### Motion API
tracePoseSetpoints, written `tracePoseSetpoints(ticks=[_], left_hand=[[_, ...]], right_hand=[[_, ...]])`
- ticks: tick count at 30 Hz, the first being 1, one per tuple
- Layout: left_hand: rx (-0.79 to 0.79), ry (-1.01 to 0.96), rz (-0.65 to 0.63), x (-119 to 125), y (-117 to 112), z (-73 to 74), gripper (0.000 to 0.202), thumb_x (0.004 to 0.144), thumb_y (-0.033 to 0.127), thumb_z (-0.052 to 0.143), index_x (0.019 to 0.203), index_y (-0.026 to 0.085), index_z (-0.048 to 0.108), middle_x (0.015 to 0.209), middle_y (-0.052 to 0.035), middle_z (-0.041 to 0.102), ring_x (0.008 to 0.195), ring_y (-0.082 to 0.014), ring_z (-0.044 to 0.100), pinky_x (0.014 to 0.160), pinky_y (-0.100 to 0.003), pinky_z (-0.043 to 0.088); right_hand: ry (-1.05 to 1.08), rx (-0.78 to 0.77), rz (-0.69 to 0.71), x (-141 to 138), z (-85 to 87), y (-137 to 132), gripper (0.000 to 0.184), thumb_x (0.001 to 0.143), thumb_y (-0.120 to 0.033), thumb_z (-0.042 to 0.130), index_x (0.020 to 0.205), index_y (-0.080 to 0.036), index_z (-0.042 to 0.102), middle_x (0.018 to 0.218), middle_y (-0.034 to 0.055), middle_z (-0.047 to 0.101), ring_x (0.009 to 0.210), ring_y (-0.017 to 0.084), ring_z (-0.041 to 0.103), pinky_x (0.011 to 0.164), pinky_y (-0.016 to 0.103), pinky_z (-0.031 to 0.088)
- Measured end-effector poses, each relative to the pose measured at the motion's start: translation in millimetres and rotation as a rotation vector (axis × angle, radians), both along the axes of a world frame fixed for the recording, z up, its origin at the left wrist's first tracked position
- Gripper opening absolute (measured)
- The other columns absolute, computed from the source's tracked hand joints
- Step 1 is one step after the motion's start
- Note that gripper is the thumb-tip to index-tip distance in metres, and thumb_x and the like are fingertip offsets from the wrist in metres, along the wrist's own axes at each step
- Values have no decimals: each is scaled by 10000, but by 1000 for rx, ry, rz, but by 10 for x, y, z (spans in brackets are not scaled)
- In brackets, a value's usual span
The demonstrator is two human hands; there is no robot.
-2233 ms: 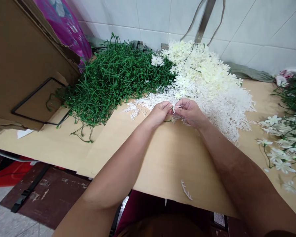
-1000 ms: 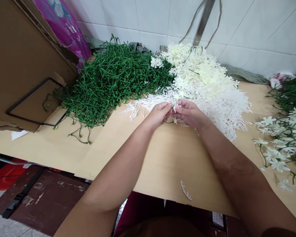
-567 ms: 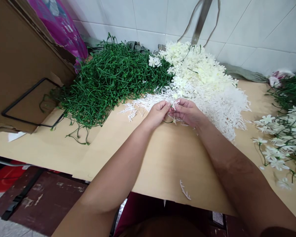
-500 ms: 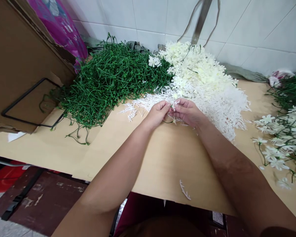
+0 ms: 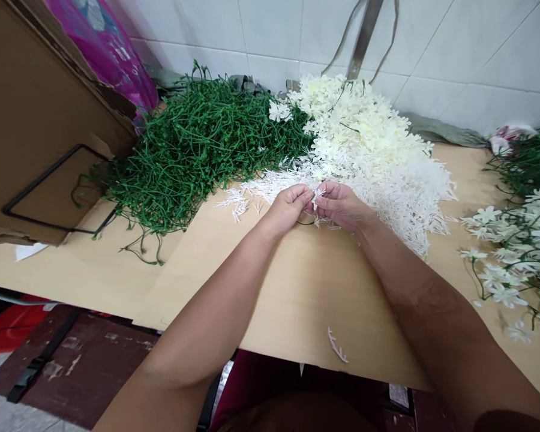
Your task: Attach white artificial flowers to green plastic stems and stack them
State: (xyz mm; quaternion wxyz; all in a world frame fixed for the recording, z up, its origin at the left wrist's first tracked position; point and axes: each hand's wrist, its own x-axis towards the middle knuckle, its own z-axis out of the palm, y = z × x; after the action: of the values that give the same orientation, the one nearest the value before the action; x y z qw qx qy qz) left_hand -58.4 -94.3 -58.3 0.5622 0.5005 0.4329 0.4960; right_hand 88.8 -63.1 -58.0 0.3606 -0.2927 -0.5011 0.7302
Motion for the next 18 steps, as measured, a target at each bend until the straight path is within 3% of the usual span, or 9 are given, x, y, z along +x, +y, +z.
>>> tracePoseSetpoints(ticks=[11, 18], left_hand=[[-36, -23, 31, 30, -71, 1, 294, 776, 280, 648, 607, 163, 439, 547, 61, 443, 525, -60, 359, 516, -185, 261], [-106, -150, 22, 52, -89, 27, 332, 778, 354, 656, 624, 166, 430, 489, 74, 373, 432, -35, 271, 450, -172, 204]], right_hand=[[-93, 132, -116, -54, -8, -47, 514, 434, -431, 906, 648, -183, 510, 562, -55, 622, 568, 91, 624, 590, 222, 523], [-26, 9, -42, -19, 36, -32, 451, 490, -423, 897, 692, -172, 582, 656, -27, 650, 605, 85, 617, 659, 238, 556]])
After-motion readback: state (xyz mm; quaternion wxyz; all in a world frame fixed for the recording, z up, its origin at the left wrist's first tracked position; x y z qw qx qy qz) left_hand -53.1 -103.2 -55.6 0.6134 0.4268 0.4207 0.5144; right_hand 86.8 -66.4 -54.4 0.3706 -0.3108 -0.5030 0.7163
